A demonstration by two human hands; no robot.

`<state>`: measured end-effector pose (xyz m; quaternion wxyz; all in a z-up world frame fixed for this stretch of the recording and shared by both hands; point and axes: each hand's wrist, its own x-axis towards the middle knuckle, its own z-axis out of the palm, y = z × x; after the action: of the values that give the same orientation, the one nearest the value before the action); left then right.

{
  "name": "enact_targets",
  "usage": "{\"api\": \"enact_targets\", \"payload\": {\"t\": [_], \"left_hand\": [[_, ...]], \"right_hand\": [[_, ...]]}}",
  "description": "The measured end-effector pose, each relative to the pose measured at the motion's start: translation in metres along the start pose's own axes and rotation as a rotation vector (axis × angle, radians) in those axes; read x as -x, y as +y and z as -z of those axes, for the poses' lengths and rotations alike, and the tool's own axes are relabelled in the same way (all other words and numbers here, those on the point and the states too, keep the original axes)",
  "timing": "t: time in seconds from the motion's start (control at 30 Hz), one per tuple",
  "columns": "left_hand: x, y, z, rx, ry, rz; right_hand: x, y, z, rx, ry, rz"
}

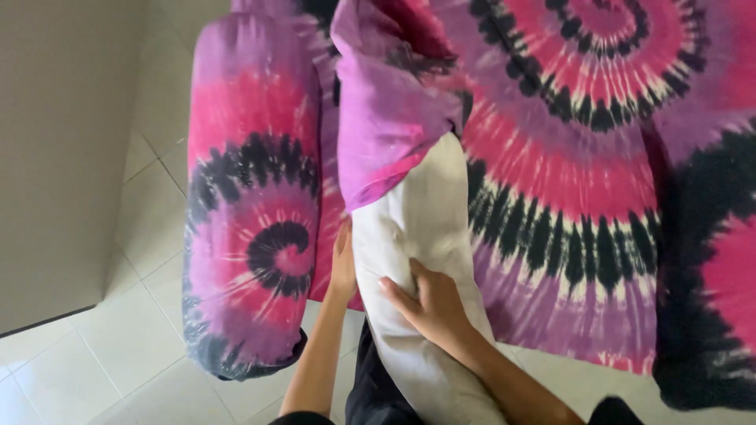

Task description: The person inserts a white pillow into a pink, purple, and black tie-dye pillowcase. They align the corners, push the pillow inside, and smooth the fabric to fit the case properly.

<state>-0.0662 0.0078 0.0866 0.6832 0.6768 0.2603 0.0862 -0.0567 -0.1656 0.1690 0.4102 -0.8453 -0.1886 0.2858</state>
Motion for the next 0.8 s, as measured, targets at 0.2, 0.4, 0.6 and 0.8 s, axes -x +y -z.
{"api": "enact_targets", "payload": {"t": [0.2,0.4,0.6,0.8], "left_hand": [[-0.032,0.015,0.008,-0.172,0.113,-0.274],[-0.048,-0.015,0.004,-0.459,0.258,-0.334],[-0.026,0.007,0.007,-0.128,0.128,-0.087],[-0.031,-0.007,0.011,-0.22,0.227,-0.157]], "right_hand": [[-0.006,0.033,-0.023,-0.321,-0.04,0.105],[-0.116,0.018,0.028,-0.067,0.526,0.436],[-0.194,0.02,0.028,0.093,0.588,0.663],[-0.139,0.081,0.005,0.162,0.645,0.702]]}}
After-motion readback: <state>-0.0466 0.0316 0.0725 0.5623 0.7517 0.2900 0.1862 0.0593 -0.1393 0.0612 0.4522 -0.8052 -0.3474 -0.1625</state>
